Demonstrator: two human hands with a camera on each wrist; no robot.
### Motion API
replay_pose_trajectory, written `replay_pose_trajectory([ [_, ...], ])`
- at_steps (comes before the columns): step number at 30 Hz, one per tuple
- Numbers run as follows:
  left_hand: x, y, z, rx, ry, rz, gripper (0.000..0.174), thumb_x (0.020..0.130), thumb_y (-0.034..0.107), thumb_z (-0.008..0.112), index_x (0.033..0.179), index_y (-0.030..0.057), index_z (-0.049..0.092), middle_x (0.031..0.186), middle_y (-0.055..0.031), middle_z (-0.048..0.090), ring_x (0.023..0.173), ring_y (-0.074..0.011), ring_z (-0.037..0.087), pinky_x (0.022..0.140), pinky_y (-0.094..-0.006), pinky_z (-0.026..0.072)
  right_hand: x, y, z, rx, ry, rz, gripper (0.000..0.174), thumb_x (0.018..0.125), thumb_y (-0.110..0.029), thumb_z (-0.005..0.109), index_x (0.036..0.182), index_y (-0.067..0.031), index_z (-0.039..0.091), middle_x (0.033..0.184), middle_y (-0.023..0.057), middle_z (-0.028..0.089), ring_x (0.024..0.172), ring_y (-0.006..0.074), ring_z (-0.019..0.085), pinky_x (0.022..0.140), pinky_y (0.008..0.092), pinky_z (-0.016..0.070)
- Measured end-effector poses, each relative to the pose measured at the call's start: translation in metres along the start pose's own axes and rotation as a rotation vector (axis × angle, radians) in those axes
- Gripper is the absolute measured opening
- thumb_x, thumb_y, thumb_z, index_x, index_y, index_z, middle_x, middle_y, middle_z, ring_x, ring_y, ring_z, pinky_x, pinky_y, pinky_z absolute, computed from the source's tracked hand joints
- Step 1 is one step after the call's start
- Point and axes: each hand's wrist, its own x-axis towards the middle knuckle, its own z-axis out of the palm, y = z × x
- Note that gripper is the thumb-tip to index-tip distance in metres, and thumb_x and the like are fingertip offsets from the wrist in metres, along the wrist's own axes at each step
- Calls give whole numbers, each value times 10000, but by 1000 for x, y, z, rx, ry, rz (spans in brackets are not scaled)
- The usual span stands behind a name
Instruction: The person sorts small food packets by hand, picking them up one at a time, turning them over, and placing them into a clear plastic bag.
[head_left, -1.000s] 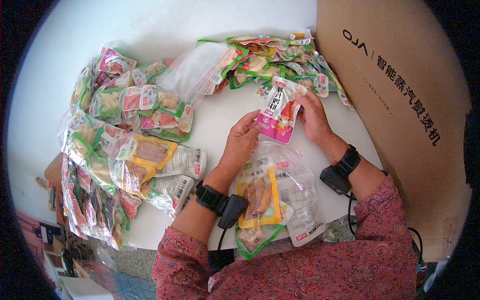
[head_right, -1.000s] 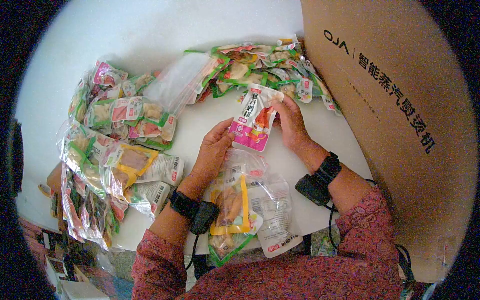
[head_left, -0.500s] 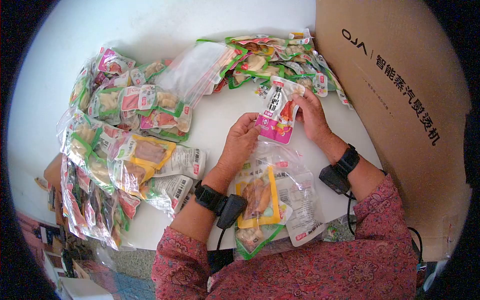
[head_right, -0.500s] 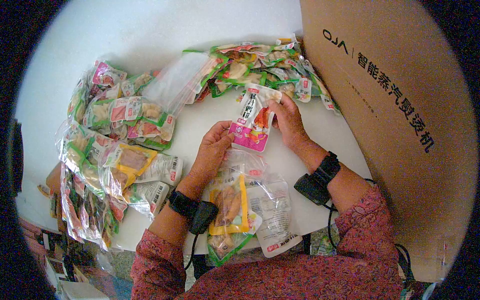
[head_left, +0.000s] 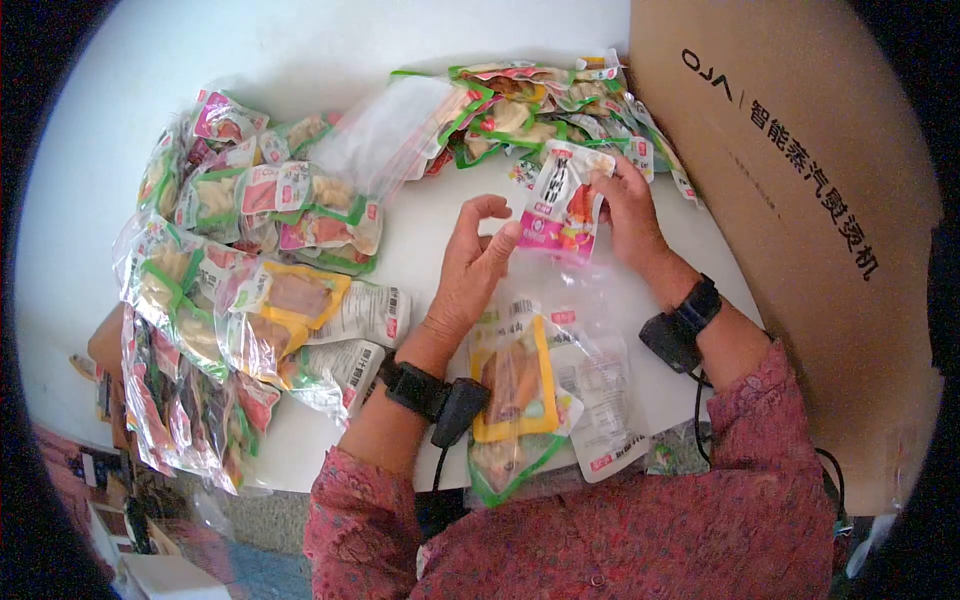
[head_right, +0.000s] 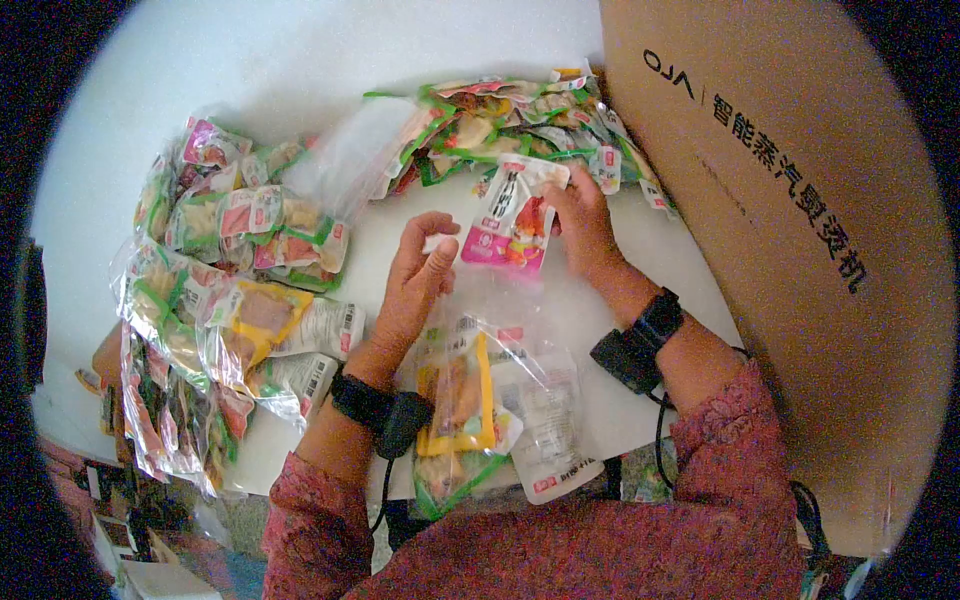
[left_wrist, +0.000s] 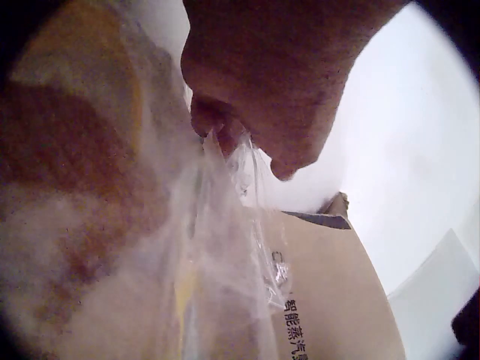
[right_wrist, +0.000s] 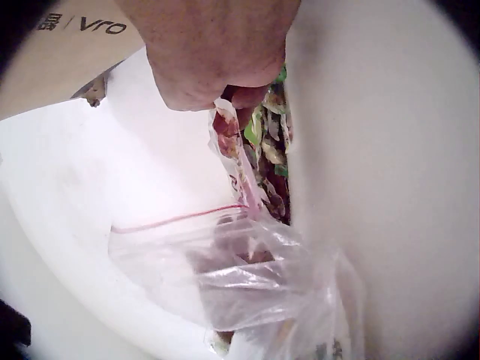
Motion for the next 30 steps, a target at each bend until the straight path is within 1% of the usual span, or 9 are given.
replay_pose_trajectory([
  [2, -2, 10, -2, 146, -8, 119, 235, 823, 162, 557, 1024, 63, 485, 915, -15, 501, 587, -37, 394, 513, -186, 354, 6, 2, -4, 16, 34, -40, 232, 806, -200, 498, 1000, -72, 492, 731, 0, 522, 587, 75, 485, 459, 206, 395],
  [4, -2, 17, -3, 334, -178, 205, 224, 796, 113, 596, 992, 58, 502, 911, -12, 505, 641, -47, 432, 559, -184, 367, 13, 5, -8, 73, 88, -79, 288, 797, -158, 506, 1063, -54, 467, 753, 26, 535, 564, 83, 487, 455, 209, 410],
  [8, 0, 7, 0, 471, -104, 400, 76, 803, 72, 583, 793, 2, 554, 756, -1, 530, 682, -68, 479, 619, -204, 407, 12, 0, -6, 99, -2, -98, 319, 785, -140, 515, 1088, -59, 454, 767, 43, 547, 549, 85, 485, 429, 208, 405],
  [12, -1, 12, -3, 455, -37, 264, 124, 824, 83, 560, 749, -15, 549, 650, 3, 520, 622, -59, 467, 590, -213, 412, 2, -10, -1, 85, -134, -65, 322, 773, -126, 514, 1084, -70, 452, 780, 45, 554, 567, 86, 488, 419, 220, 404],
  [18, 4, 8, -11, 532, -37, 243, 145, 836, 110, 549, 756, -11, 550, 587, 18, 492, 556, -50, 427, 504, -217, 381, -3, -14, 5, 149, -288, 62, 320, 755, -124, 512, 1066, -72, 463, 866, 46, 547, 690, 110, 533, 565, 251, 460],
  [20, 4, 8, -11, 637, -8, 288, 156, 835, 129, 551, 753, -3, 555, 591, 17, 488, 562, -49, 430, 498, -216, 372, -5, -11, 6, 85, -504, 74, 308, 753, -128, 513, 1054, -74, 473, 893, 34, 533, 740, 108, 535, 632, 252, 460],
  [25, 10, -1, -14, 538, 21, 255, 140, 835, 125, 537, 754, 14, 562, 596, 23, 479, 565, -51, 427, 497, -209, 360, -14, -14, 6, -18, -721, 190, 312, 771, -156, 524, 1069, -83, 470, 843, 0, 542, 724, 75, 525, 602, 214, 443],
  [28, 13, -6, -16, 500, 43, 237, 130, 834, 116, 527, 756, 19, 566, 606, 36, 468, 558, -43, 402, 491, -194, 338, -13, -9, 3, 21, -811, 285, 306, 781, -197, 566, 1028, -28, 501, 844, 25, 564, 754, 86, 539, 676, 211, 427],
  [30, 15, -10, -16, 461, 31, 236, 133, 830, 124, 537, 750, 22, 565, 598, 43, 458, 549, -33, 387, 479, -188, 320, -14, -5, 2, -61, -1062, 342, 345, 756, -242, 613, 980, 14, 554, 868, 64, 597, 784, 117, 559, 717, 232, 434],
])
